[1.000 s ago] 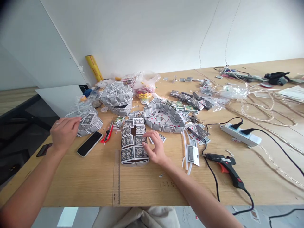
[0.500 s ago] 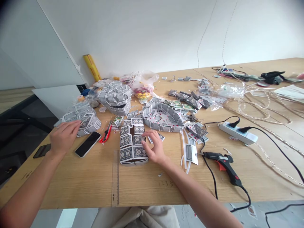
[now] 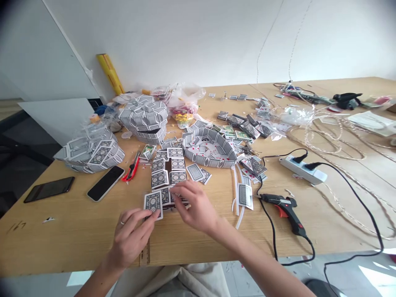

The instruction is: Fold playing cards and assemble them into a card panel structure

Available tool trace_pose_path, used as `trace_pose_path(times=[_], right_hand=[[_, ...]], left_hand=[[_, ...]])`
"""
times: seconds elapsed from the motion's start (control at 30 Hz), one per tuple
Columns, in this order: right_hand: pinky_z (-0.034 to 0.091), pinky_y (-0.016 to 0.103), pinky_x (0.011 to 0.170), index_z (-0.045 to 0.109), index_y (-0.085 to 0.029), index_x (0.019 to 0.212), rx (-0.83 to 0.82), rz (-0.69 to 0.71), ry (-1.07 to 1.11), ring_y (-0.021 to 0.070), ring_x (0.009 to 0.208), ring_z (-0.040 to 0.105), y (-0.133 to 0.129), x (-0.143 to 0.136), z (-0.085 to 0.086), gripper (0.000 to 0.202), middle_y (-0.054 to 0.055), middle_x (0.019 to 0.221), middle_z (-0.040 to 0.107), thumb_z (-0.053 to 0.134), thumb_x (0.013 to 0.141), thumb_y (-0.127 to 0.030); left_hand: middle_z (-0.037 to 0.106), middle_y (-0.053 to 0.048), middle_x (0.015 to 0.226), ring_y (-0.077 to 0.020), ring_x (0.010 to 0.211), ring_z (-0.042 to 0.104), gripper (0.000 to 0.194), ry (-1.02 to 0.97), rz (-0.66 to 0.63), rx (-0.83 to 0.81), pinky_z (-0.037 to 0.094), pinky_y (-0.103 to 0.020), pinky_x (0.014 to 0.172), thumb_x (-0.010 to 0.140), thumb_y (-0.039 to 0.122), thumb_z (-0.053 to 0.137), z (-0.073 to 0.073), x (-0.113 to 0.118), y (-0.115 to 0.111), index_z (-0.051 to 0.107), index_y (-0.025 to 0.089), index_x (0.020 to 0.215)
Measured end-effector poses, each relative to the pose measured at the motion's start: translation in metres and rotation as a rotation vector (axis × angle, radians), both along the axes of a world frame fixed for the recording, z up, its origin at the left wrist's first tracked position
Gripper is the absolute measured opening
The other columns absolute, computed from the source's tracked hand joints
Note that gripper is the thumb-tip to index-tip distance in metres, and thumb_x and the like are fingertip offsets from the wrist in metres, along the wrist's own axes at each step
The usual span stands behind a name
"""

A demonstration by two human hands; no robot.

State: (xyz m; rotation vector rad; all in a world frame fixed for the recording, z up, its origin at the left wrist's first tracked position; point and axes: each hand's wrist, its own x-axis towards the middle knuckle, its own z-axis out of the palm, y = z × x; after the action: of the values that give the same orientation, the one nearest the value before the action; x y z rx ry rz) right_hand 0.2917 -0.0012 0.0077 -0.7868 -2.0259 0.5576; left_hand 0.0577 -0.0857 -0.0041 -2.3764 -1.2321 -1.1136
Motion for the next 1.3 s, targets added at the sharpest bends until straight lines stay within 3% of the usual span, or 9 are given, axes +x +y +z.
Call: trace_pose_path(times=[0.2,0.37,0.53,0.83,1.3], right_hand=[[0.059,0.051,0.102,0.067,-0.022,0.134,0.107,0.012,-0.169,0.0305,0.124,0.070,-0.027,-0.007,-0.010,0.030,0.013,0.131,0.077,0.064,0.105,-0.014],[0.057,0.053,0.108,0.068,-0.022,0.132,0.111,-0.017,-0.174,0.0307,0.131,0.068,-0.026,-0.007,-0.020,0.029,0.013,0.135,0.075,0.064,0.105,-0.014],[0.056,0.057,0.110,0.069,-0.025,0.127,0.060,-0.005,-0.193,0.0326,0.136,0.064,-0.020,-0.005,-0.018,0.024,0.013,0.140,0.073,0.064,0.105,-0.017],[0.051,0.064,0.112,0.069,-0.024,0.127,0.045,0.020,-0.277,0.0372,0.137,0.062,-0.006,-0.004,-0.008,0.024,0.016,0.141,0.072,0.071,0.104,-0.031],[0.044,0.070,0.117,0.065,-0.025,0.138,0.036,0.080,-0.345,0.0420,0.144,0.055,0.000,0.001,-0.013,0.046,0.016,0.148,0.068,0.079,0.098,-0.042]], left_hand=[[0.078,-0.008,0.109,-0.0223,0.104,0.070,0.027,-0.042,-0.041,-0.083,0.053,-0.038,0.096,0.100,0.004,0.070,-0.005,0.001,0.009,0.078,0.017,0.122],[0.077,-0.010,0.118,-0.0240,0.115,0.071,0.029,-0.070,-0.074,-0.145,0.055,-0.041,0.105,0.100,0.005,0.070,-0.013,0.002,0.011,0.077,0.019,0.124],[0.078,-0.009,0.122,-0.0249,0.121,0.070,0.029,-0.067,-0.121,-0.206,0.056,-0.042,0.110,0.101,0.011,0.072,-0.018,-0.002,0.014,0.075,0.020,0.128],[0.078,-0.010,0.120,-0.0245,0.118,0.071,0.027,-0.105,-0.130,-0.251,0.058,-0.041,0.108,0.101,0.015,0.074,-0.019,-0.005,0.015,0.073,0.017,0.127],[0.077,-0.011,0.117,-0.0257,0.115,0.072,0.027,-0.094,-0.136,-0.281,0.062,-0.042,0.104,0.104,0.023,0.071,-0.014,-0.007,0.020,0.071,0.019,0.131]])
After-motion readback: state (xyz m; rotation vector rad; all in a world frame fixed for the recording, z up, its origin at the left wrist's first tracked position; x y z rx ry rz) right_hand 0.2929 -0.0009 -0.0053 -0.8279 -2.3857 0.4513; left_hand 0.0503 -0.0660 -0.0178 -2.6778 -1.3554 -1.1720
